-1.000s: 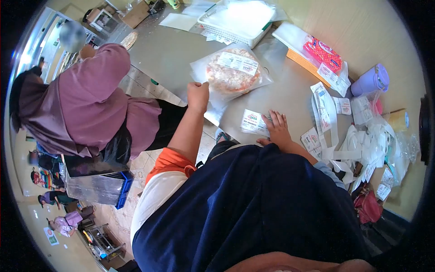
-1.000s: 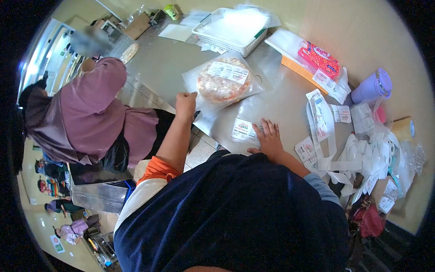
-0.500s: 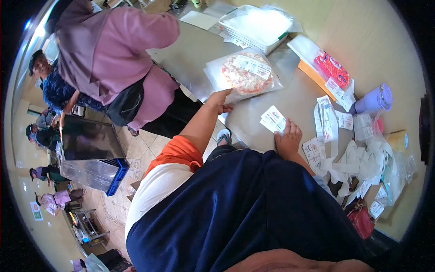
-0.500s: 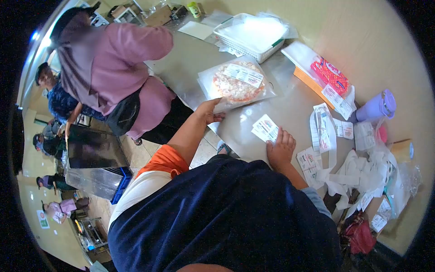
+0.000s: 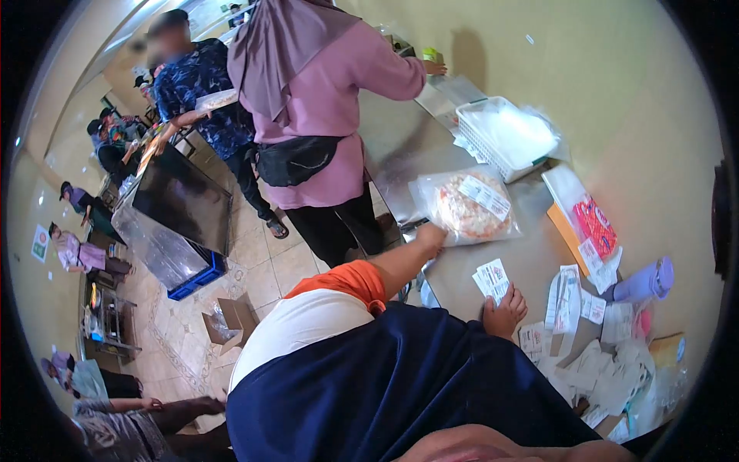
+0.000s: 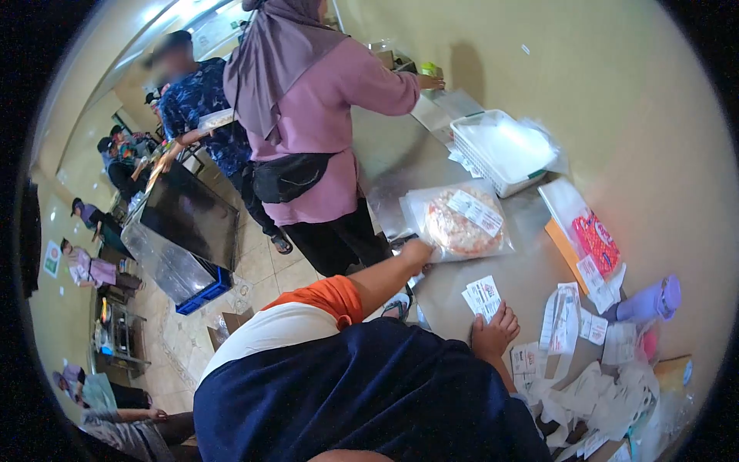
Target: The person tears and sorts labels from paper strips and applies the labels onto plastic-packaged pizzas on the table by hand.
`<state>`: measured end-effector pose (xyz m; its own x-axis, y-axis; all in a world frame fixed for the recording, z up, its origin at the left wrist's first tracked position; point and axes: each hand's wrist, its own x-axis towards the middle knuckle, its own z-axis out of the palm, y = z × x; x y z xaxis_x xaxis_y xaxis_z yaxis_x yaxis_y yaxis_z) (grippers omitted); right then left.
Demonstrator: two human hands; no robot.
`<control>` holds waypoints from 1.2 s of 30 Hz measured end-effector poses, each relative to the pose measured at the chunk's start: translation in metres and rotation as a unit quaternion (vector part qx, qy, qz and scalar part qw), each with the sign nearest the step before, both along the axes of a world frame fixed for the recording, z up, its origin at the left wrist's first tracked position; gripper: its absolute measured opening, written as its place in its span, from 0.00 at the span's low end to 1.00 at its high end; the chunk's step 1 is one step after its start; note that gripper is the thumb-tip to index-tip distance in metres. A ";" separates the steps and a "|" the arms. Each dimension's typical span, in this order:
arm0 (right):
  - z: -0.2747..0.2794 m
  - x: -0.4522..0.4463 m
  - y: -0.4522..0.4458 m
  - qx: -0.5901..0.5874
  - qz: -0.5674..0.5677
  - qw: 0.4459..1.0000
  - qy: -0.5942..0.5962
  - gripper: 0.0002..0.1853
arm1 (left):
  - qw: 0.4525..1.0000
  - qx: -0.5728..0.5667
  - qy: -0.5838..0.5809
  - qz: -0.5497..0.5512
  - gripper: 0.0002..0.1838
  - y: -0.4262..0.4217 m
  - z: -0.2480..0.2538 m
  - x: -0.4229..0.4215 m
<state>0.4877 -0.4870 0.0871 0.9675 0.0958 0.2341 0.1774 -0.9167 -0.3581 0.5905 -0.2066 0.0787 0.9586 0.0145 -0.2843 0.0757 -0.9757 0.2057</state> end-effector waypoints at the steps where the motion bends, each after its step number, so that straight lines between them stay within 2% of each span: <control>1: 0.000 0.000 0.001 -0.002 -0.004 1.000 0.000 0.37 | 0.992 -0.080 0.008 0.097 0.07 -0.009 -0.002 -0.004; 3: 0.002 0.001 0.000 -0.006 -0.007 1.000 0.008 0.37 | 0.962 -0.195 -0.047 0.186 0.09 -0.009 -0.042 -0.011; 4: 0.001 0.001 0.000 -0.005 -0.008 1.000 0.005 0.37 | 0.962 -0.200 -0.089 0.164 0.13 -0.005 -0.060 -0.016; 6: -0.001 0.001 0.000 -0.003 -0.008 1.000 0.000 0.37 | 0.942 -0.241 -0.123 0.200 0.17 -0.009 -0.036 -0.034; 8: -0.001 0.000 -0.002 0.002 -0.002 1.000 -0.002 0.37 | 0.892 -0.311 -0.109 0.311 0.17 -0.017 -0.008 -0.048; 10: -0.003 0.002 -0.001 0.007 -0.003 1.000 -0.006 0.37 | 0.955 -0.216 -0.117 0.166 0.17 -0.005 -0.016 -0.051; 12: -0.008 0.002 -0.002 0.007 -0.012 1.000 -0.005 0.37 | 0.862 -0.361 -0.135 0.330 0.18 -0.013 -0.026 -0.053; 13: -0.009 0.001 -0.001 0.002 -0.014 1.000 -0.015 0.37 | 0.844 -0.397 -0.058 0.355 0.17 -0.010 -0.023 -0.050; 15: -0.006 0.001 0.000 0.001 -0.010 1.000 -0.018 0.36 | 0.816 -0.449 -0.006 0.364 0.16 -0.011 0.005 -0.056; 17: -0.006 0.000 -0.001 -0.005 -0.007 1.000 -0.027 0.36 | 0.743 -0.544 0.049 0.387 0.15 -0.012 0.028 -0.062; 19: -0.007 0.000 0.000 -0.013 -0.003 0.999 -0.041 0.36 | 0.609 -0.664 0.104 0.421 0.14 -0.012 0.037 -0.067; 23: 0.001 -0.001 0.004 -0.014 -0.011 0.999 -0.033 0.35 | 0.612 -0.679 0.169 0.368 0.10 0.000 0.006 -0.059; 26: -0.002 -0.002 0.005 -0.029 -0.018 0.998 -0.052 0.35 | 0.648 -0.663 0.138 0.347 0.07 0.001 0.018 -0.061; 32: -0.005 -0.003 0.005 -0.037 -0.012 0.998 -0.058 0.35 | 0.681 -0.618 0.178 0.350 0.05 0.000 0.026 -0.052; 33: -0.002 -0.004 0.007 -0.046 -0.018 0.997 -0.058 0.35 | 0.643 -0.648 0.205 0.355 0.05 -0.001 0.031 -0.052; 35: 0.000 -0.005 0.009 -0.042 -0.023 0.997 -0.057 0.35 | 0.563 -0.696 0.260 0.363 0.05 -0.003 0.074 -0.058; 36: 0.002 -0.005 0.011 -0.040 -0.026 0.997 -0.056 0.35 | 0.581 -0.694 0.268 0.330 0.05 -0.001 0.063 -0.050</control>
